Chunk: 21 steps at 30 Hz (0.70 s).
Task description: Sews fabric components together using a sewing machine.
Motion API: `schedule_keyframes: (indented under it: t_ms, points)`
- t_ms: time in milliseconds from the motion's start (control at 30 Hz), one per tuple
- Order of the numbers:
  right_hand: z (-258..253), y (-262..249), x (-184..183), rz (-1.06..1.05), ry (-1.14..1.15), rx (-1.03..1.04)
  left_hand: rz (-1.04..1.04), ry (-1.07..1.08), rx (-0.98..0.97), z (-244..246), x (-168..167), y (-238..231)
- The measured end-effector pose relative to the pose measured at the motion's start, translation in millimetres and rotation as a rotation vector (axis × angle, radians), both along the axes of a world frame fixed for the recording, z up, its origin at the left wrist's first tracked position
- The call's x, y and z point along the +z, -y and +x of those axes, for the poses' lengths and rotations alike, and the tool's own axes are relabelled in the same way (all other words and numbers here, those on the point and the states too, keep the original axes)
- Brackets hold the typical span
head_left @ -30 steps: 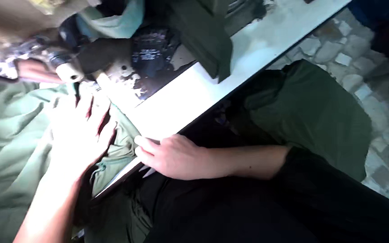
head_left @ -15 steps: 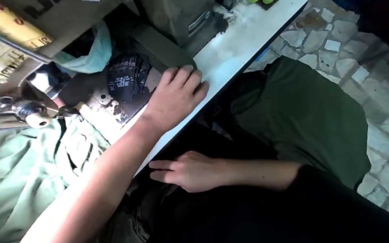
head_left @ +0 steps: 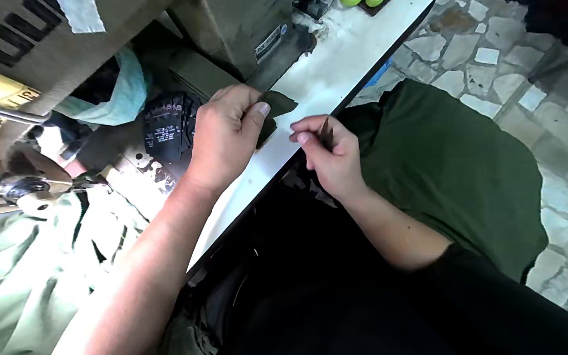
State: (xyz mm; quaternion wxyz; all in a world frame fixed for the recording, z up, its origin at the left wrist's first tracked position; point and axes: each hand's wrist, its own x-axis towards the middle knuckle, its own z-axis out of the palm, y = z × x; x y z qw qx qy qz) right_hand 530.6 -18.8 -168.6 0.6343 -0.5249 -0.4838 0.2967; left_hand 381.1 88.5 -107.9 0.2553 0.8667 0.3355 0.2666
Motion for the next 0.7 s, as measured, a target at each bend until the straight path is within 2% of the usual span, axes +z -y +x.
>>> schedule_keyframes:
  t_ms: [167,367,567,633,700]
  points:
    - [4.6,-12.5,1.7,0.014,-0.042,-0.050,-0.177,0.115,0.015,-0.1,-0.2,-3.1]
    - [5.8,-21.8,1.0,0.048,-0.030,-0.003,-0.197,0.135,0.008,-1.7,2.2,-5.1]
    - [19.0,-26.5,1.4,0.041,0.095,-0.027,-0.116,0.356,0.076,-4.8,22.3,-17.9]
    - [23.5,-36.4,12.1,0.125,0.176,-0.036,-0.038,0.403,0.081,-5.7,28.6,-22.5]
    - [22.2,-54.9,29.1,0.211,0.298,0.062,0.048,0.435,0.062,-5.8,35.3,-22.7]
